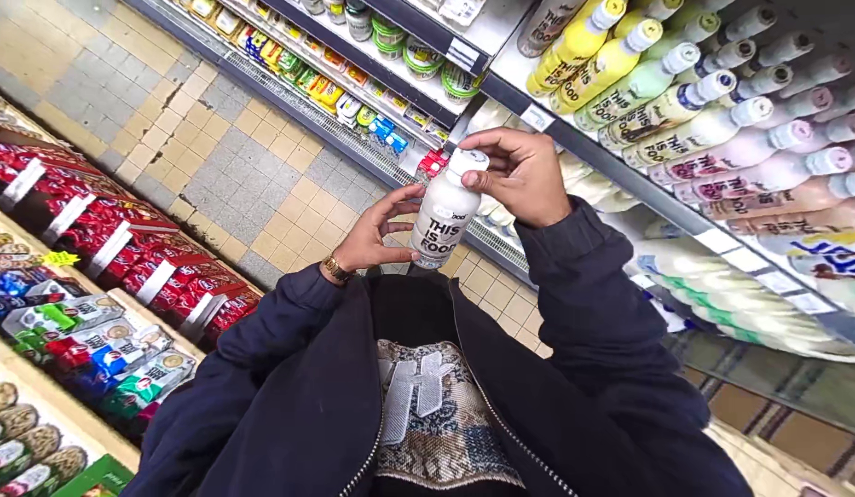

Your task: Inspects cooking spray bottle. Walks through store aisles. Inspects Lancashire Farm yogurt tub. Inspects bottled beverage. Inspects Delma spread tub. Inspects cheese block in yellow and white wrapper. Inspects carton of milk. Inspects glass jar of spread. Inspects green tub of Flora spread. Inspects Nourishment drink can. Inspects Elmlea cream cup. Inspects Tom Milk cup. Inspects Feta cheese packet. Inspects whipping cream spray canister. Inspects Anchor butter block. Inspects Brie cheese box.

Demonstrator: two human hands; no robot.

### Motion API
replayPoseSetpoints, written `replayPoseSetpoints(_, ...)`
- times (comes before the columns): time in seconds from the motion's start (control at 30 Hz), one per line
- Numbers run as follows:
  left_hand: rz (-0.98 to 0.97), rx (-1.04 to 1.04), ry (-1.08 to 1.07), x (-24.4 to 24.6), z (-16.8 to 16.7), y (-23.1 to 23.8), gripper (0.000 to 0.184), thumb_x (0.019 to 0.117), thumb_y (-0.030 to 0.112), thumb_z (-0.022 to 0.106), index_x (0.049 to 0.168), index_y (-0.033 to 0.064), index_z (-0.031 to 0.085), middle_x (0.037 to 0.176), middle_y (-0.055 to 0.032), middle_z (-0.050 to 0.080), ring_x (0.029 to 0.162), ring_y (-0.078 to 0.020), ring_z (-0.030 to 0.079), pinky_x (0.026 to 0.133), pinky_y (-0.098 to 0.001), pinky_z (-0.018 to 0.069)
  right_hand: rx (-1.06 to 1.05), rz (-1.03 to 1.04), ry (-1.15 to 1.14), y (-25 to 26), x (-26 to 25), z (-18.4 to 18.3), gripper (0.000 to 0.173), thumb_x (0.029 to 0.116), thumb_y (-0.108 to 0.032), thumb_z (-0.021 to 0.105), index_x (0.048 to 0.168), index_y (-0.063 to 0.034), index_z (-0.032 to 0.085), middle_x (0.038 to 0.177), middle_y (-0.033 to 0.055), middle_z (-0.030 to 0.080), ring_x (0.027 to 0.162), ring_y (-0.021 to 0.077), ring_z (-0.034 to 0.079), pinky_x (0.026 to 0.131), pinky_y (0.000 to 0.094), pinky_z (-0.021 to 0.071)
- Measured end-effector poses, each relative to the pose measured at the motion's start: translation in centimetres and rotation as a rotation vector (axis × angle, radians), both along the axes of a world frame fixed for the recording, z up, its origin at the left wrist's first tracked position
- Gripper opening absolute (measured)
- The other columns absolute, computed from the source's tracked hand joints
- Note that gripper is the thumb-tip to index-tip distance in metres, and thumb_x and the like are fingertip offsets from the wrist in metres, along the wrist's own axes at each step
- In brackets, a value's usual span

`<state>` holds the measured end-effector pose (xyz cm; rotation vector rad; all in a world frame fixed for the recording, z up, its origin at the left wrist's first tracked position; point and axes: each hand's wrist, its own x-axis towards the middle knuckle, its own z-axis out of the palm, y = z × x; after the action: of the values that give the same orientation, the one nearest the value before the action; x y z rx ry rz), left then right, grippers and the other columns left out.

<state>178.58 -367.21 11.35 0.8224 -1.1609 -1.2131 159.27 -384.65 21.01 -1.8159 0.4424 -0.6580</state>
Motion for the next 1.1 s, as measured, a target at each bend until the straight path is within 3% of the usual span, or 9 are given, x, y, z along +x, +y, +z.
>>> replayPoseSetpoints(0.1,-0.056,-0.029,0.014,-0.2,-0.7,1.9,0.093,0.0749,0.01,0.09,0.153,0.0094,0.039,0.15,-0.016,0.049,0.127,-0.0321,0.059,0.099,-0.0513,0.0572,0.054,-0.007,-0.02,2.8,0.1,-0.4,0.042,0.0861,-0.022,0.081,0.118,0.0031,0.068,0.1,0.0077,0.076,0.081,0.0124,0.074,0.072,0.0273,0.0646)
replayPoseSetpoints(0.27,-0.106,0.007,0.083,-0.2,-1.5,4.5,0.097,0.0721,0.001,0.088,0.154,0.0141,0.037,0.147,-0.0155,0.05,0.121,-0.0325,0.063,0.093,-0.0517,0.0599,0.079,-0.071,0.0,6.2,0.4,-1.3,0.036,0.0863,-0.019,0.08,0.114,0.0017,0.069,0.095,0.0075,0.075,0.079,0.0121,0.074,0.072,0.0271,0.0641)
replayPoseSetpoints(0.43,-0.125,0.068,0.161,-0.1,-2.0,6.1,0.1,0.0715,-0.006,0.086,0.155,0.0153,0.035,0.145,-0.0157,0.052,0.119,-0.0348,0.065,0.09,-0.0542,0.061,0.083,-0.174,0.078,8.1,0.7,-2.3,0.034,0.087,-0.024,0.08,0.11,-0.0026,0.065,0.09,0.0041,0.074,0.075,0.0097,0.073,0.07,0.0271,0.0636)
replayPoseSetpoints(0.5,-0.117,0.095,0.197,-0.2,-1.9,6.7,0.1,0.0704,-0.006,0.086,0.154,0.0159,0.035,0.144,-0.0152,0.053,0.118,-0.035,0.065,0.091,-0.0546,0.0608,0.095,-0.189,0.079,8.7,0.6,-2.7,0.038,0.0888,-0.025,0.078,0.114,-0.0017,0.064,0.098,0.0058,0.073,0.081,0.0104,0.072,0.073,0.0276,0.063)
replayPoseSetpoints(0.6,-0.119,0.117,0.239,0.0,-2.1,7.4,0.103,0.0714,-0.005,0.086,0.156,0.0151,0.031,0.145,-0.016,0.053,0.116,-0.036,0.067,0.09,-0.0553,0.0611,0.124,-0.149,0.012,9.7,-0.4,-3.7,0.058,0.0908,-0.032,0.075,0.132,0.0027,0.055,0.128,0.0135,0.065,0.111,0.0191,0.068,0.092,0.0352,0.0611)
replayPoseSetpoints(0.67,-0.122,0.116,0.256,0.2,-2.4,7.7,0.101,0.0729,-0.005,0.085,0.156,0.0155,0.031,0.146,-0.0166,0.051,0.117,-0.037,0.066,0.091,-0.0563,0.0604,0.183,-0.149,-0.026,11.3,-1.6,-4.7,0.076,0.0854,-0.037,0.08,0.142,0.0013,0.047,0.14,0.0147,0.056,0.12,0.0237,0.064,0.09,0.0393,0.063)
replayPoseSetpoints(0.77,-0.106,0.122,0.279,0.3,-2.4,8.1,0.1,0.0734,-0.006,0.084,0.156,0.0158,0.031,0.144,-0.0171,0.053,0.117,-0.0376,0.066,0.092,-0.0566,0.0599,0.331,-0.139,-0.063,14.8,-3.4,-6.8,0.089,0.0767,-0.028,0.088,0.149,-0.0077,0.041,0.145,0.0122,0.053,0.119,0.0279,0.064,0.085,0.0438,0.0641)
replayPoseSetpoints(0.87,-0.116,0.127,0.265,0.5,-2.7,8.5,0.1,0.0736,-0.006,0.084,0.155,0.0183,0.031,0.144,-0.0174,0.052,0.116,-0.0384,0.066,0.092,-0.0579,0.0597,0.368,-0.131,-0.13,17.9,-4.2,-9.5,0.097,0.0758,-0.033,0.091,0.154,-0.0122,0.037,0.148,0.0118,0.052,0.123,0.0309,0.063,0.09,0.0497,0.062)
replayPoseSetpoints(1.1,-0.153,0.155,0.193,0.0,-2.7,8.8,0.1,0.072,-0.007,0.085,0.154,0.0178,0.033,0.145,-0.0167,0.051,0.117,-0.038,0.065,0.092,-0.0567,0.0602,0.396,-0.226,-0.19,20.3,-4.5,-11.2,0.093,0.0741,-0.013,0.091,0.153,-0.0135,0.042,0.151,0.0107,0.048,0.118,0.0306,0.065,0.088,0.0495,0.0629)
